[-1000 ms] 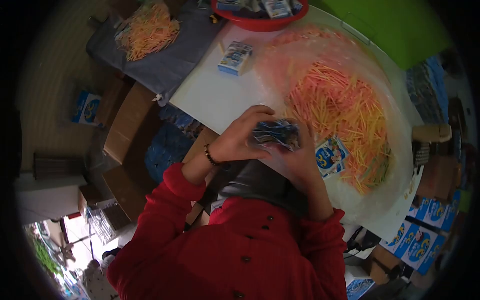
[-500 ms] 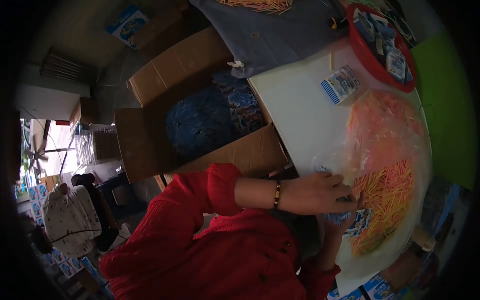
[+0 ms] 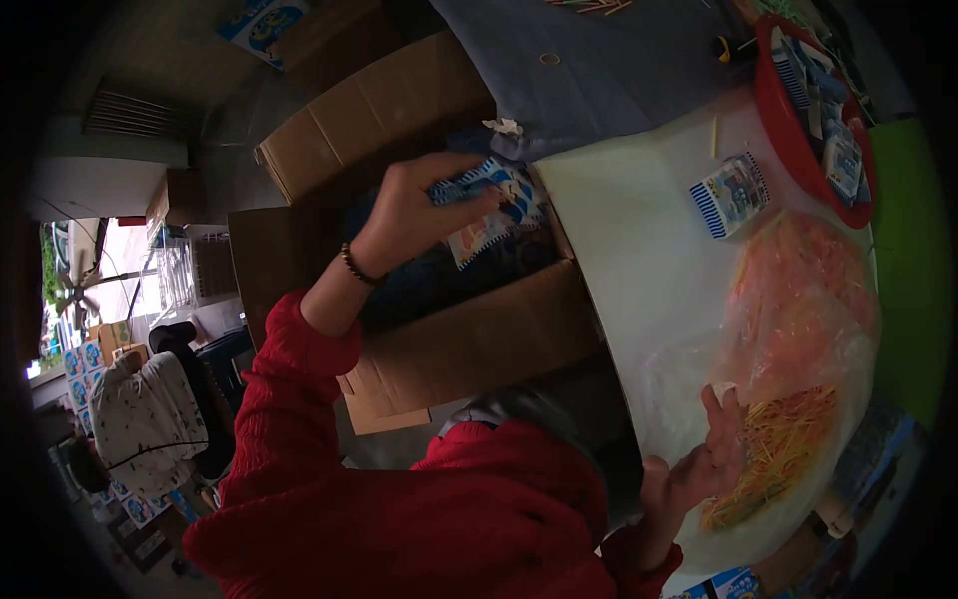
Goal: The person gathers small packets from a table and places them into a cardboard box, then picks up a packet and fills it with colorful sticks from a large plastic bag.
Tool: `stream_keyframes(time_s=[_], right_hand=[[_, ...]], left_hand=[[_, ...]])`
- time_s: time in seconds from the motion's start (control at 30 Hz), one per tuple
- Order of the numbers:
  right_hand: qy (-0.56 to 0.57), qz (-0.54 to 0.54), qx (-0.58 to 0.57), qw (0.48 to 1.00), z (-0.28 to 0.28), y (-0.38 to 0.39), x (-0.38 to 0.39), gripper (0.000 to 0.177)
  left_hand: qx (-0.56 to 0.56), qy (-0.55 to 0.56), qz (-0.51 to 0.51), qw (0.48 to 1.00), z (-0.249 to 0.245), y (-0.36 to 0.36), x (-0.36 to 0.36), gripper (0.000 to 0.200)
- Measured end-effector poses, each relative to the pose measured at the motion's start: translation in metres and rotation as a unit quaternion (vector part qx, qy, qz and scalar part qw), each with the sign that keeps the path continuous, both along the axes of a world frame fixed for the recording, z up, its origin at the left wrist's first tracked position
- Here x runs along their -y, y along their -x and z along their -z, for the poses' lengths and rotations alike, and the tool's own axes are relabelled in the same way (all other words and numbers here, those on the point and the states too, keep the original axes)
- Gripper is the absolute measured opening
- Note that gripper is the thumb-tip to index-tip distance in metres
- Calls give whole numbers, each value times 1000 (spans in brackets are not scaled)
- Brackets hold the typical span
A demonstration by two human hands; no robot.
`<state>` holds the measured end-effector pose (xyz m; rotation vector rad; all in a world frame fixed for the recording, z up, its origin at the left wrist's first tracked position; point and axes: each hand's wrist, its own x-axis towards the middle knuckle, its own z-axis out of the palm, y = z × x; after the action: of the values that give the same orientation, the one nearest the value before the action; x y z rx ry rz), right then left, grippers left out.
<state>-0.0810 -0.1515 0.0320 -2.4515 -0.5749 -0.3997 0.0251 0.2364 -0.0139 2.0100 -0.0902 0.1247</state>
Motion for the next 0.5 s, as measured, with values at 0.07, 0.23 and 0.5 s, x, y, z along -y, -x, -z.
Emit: stream_keyframes(time_s=[0.07,0.23,0.5], right_hand=[[49,-9,-27,998,5,-1,2,72],[32,-17,-18,999,5,-2,-20,50],[-17,-33,-56,998,6,22,-28,51]], left_hand=[[-22,-56,8,998,49,5,5,36],[-28,-134,76,988,173,16,61,45],[-168,-230,120,951,171,12,67,57]])
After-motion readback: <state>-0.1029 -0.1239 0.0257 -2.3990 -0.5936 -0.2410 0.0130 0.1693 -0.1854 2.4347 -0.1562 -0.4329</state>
